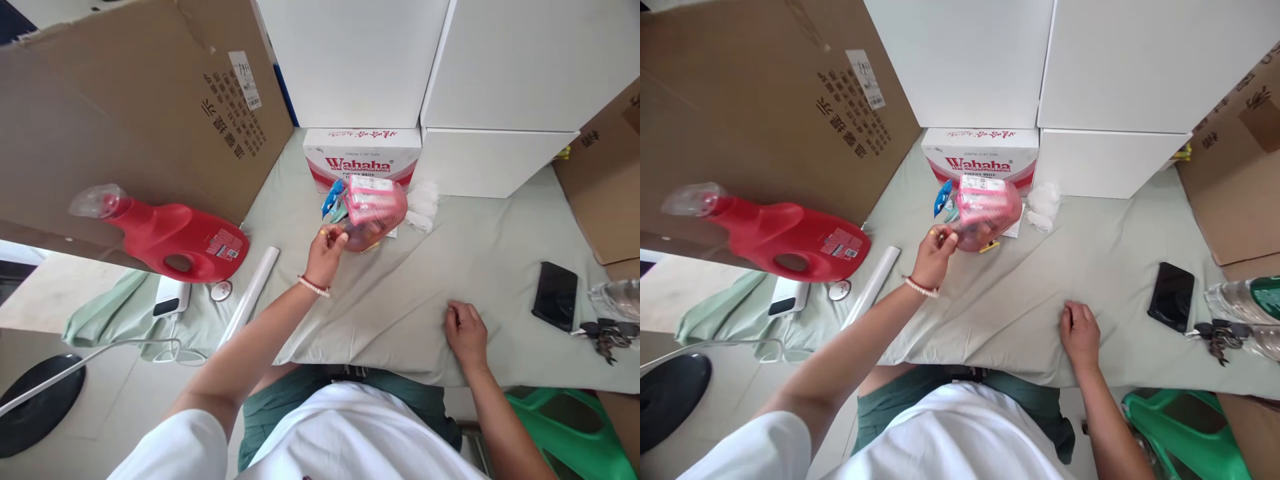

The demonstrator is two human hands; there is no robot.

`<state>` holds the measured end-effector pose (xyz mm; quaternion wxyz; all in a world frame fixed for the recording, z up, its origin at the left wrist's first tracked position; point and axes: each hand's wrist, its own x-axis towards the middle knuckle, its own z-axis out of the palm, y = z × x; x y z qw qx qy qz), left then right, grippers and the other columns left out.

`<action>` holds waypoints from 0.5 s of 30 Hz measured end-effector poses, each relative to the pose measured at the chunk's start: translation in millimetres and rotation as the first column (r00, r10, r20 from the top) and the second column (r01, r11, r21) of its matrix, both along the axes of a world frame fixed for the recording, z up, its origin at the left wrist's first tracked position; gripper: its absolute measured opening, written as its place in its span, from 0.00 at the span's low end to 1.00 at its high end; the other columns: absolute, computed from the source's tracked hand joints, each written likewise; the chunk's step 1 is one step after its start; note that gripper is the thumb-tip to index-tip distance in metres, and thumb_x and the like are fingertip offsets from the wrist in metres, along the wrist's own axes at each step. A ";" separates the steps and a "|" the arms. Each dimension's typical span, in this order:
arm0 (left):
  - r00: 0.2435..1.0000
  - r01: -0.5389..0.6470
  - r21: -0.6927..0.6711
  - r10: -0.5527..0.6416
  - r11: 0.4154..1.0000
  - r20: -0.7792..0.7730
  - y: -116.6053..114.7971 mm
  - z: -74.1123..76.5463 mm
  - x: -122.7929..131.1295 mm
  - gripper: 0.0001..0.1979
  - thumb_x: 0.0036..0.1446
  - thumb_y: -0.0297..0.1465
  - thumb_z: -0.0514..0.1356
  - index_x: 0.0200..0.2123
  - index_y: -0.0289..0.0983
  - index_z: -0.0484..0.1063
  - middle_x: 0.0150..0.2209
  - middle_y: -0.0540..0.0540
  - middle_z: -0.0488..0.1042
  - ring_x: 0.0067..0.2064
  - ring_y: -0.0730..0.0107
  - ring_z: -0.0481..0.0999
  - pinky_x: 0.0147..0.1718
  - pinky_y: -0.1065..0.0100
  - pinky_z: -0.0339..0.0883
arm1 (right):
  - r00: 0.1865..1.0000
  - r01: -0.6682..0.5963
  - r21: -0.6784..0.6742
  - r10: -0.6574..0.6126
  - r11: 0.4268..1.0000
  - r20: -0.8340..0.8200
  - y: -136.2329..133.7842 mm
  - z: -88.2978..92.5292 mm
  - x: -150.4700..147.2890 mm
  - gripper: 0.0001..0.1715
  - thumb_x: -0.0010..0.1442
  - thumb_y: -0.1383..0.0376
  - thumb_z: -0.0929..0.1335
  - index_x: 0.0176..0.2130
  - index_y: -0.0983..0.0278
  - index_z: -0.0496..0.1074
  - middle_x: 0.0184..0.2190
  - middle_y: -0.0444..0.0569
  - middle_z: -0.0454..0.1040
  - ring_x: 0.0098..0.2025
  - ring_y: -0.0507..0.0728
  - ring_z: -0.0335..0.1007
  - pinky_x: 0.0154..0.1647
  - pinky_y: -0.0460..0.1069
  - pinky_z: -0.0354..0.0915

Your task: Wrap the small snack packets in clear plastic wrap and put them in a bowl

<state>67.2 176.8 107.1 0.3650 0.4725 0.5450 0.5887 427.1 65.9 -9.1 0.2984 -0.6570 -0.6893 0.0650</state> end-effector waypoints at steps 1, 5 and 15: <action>0.984 0.018 -0.039 -0.011 0.999 0.176 14.1 3.7 6.2 0.19 0.56 0.45 0.72 0.36 0.40 0.69 0.32 0.52 0.68 0.31 0.74 0.65 0.30 0.71 0.61 | 1.000 -0.003 -0.005 0.003 1.000 -0.008 -0.2 -0.3 -0.2 0.17 0.69 0.59 0.61 0.44 0.64 0.76 0.38 0.55 0.78 0.43 0.62 0.74 0.46 0.56 0.69; 0.749 0.187 -0.240 0.020 0.953 0.663 48.3 10.3 22.2 0.15 0.60 0.35 0.70 0.32 0.39 0.66 0.25 0.55 0.65 0.23 0.80 0.54 0.23 0.73 0.53 | 0.998 0.006 -0.019 -0.008 1.000 -0.056 0.3 -0.7 0.8 0.19 0.68 0.58 0.61 0.43 0.64 0.77 0.38 0.55 0.78 0.43 0.62 0.74 0.47 0.56 0.69; 0.182 0.741 -0.148 0.016 0.655 0.983 -56.4 -26.7 78.1 0.12 0.66 0.36 0.61 0.33 0.34 0.71 0.27 0.47 0.69 0.24 0.76 0.60 0.24 0.71 0.56 | 0.343 -0.099 -0.219 -0.174 0.971 -0.923 4.3 44.9 1.0 0.37 0.67 0.36 0.61 0.58 0.57 0.73 0.53 0.56 0.78 0.52 0.63 0.76 0.57 0.64 0.71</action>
